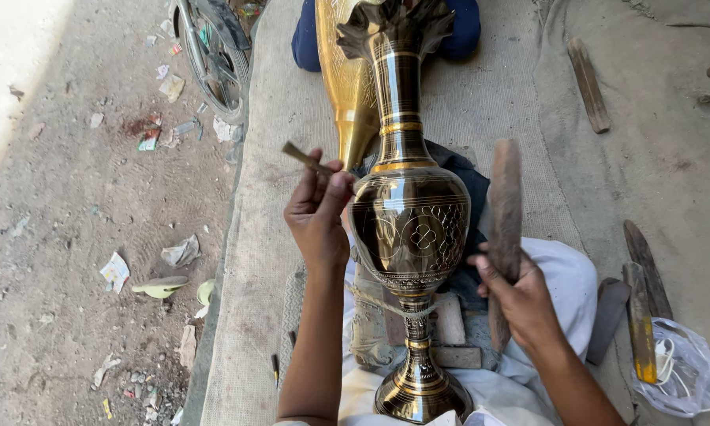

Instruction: The person sits on the ground and uses a hammer and chisel to engrave a decorative pattern onto a brass vase. They repeatedly strike the chisel with the hammer to create indentations in the metal surface.

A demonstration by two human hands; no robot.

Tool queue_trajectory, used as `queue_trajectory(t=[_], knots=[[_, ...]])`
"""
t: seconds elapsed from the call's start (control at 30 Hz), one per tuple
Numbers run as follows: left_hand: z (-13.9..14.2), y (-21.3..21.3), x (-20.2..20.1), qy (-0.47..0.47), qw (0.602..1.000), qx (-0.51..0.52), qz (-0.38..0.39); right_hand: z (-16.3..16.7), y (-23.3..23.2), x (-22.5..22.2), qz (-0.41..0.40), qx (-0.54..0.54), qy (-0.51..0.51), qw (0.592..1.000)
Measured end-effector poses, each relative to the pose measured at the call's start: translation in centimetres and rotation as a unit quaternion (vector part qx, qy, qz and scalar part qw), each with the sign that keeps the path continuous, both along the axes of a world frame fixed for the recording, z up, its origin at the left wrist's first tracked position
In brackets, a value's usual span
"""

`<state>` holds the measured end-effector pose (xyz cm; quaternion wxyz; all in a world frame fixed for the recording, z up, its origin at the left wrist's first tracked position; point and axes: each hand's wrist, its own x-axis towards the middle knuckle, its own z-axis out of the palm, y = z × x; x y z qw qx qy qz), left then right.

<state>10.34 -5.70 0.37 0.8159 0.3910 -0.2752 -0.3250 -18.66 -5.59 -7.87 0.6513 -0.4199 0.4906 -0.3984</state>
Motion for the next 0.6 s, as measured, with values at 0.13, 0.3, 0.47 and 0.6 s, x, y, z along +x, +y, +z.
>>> queue_trajectory(t=[0.13, 0.3, 0.47, 0.6], knots=[[3.2, 1.0, -3.9, -0.114, 0.991, 0.053, -0.039, 2.3, -1.7, -1.5, -0.001, -0.082, -0.012, 0.997], [4.1, 0.4, -6.6, -0.377, 0.919, 0.068, 0.098, 8.8, -5.6, -2.3, 0.038, -0.22, 0.298, 0.928], [4.3, 0.4, -6.2, -0.348, 0.926, 0.134, 0.061, 16.6, -9.3, -0.9, 0.185, -0.381, 0.676, 0.603], [4.4, 0.5, -6.5, -0.388, 0.908, 0.105, 0.116, 23.4, -11.5, 1.6, 0.175, -0.46, 0.541, 0.682]])
